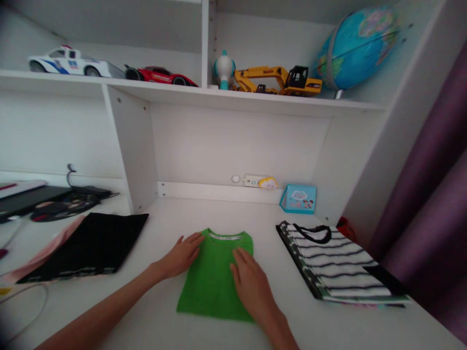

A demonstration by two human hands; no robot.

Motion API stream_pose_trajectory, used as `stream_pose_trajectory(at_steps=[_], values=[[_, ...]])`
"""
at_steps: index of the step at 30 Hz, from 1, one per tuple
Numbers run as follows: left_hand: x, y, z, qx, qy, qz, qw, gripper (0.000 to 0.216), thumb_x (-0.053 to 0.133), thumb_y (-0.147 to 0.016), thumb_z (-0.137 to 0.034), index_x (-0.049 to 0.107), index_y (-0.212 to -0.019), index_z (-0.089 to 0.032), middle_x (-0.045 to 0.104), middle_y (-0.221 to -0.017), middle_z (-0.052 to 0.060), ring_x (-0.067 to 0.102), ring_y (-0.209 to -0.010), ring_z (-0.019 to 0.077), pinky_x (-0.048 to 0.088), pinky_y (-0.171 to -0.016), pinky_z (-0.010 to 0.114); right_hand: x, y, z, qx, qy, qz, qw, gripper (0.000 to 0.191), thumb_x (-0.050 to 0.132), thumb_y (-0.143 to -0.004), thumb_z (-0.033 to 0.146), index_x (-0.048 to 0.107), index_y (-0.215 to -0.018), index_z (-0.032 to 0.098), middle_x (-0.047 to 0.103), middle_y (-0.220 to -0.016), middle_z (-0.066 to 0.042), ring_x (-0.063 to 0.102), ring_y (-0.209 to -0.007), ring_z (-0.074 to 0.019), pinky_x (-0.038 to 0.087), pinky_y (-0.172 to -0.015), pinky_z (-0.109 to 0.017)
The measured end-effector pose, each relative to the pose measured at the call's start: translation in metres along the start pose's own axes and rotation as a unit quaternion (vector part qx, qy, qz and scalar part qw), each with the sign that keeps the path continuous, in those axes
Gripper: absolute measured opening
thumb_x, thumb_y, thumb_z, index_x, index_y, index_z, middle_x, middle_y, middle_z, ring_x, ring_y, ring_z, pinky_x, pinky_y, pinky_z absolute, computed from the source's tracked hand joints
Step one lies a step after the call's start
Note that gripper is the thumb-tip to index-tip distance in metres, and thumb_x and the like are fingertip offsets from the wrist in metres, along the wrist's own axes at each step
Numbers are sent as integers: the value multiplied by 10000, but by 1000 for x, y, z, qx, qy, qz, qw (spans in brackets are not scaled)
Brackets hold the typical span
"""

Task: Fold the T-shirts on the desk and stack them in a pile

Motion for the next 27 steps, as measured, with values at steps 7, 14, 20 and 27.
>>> stream_pose_trajectory(at_steps=[7, 14, 20, 27], values=[[19, -32, 7, -4, 33, 52, 998, 686, 294, -819, -579, 215, -1370, -178, 142, -1454, 102, 111, -1322, 298, 152, -969, 638, 31, -65, -64, 85, 12, 80, 993, 534, 313, -890, 393, 274, -1366, 155, 238, -1430, -73, 186, -1305, -287, 276, -984, -476], [2, -3, 16, -45, 75, -48, 995, 504, 442, -793, -331, 425, -1244, -107, 533, -1138, 154, 507, -1031, 241, 385, -900, 349, 11, -21, -67, 134, 3, 25, 991, 327, 410, -836, 327, 546, -1038, 109, 609, -987, -142, 561, -921, -251, 397, -731, -320], [16, 28, 4, -65, 233, -27, 970, 505, 495, -739, -301, 453, -1211, -127, 568, -1031, 109, 568, -810, 203, 445, -762, 311, 23, -10, -68, 167, -85, 12, 982, 121, 519, -736, 281, 538, -805, 184, 622, -764, -42, 568, -704, -183, 346, -581, -248], [26, 30, -6, -143, 585, -2, 798, 713, 686, -580, -336, 377, -1197, -159, 597, -965, 84, 600, -812, 211, 473, -734, 326, 22, -24, -77, 143, -215, -2, 966, 33, 498, -658, 201, 486, -682, 182, 574, -662, -3, 565, -654, -148, 393, -582, -220]])
Point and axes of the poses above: each hand's wrist, its own y-axis away from the middle knuckle, its own x-axis out of the palm, z = x × y, the point moved 3 cm from there along -y, towards the middle knuckle
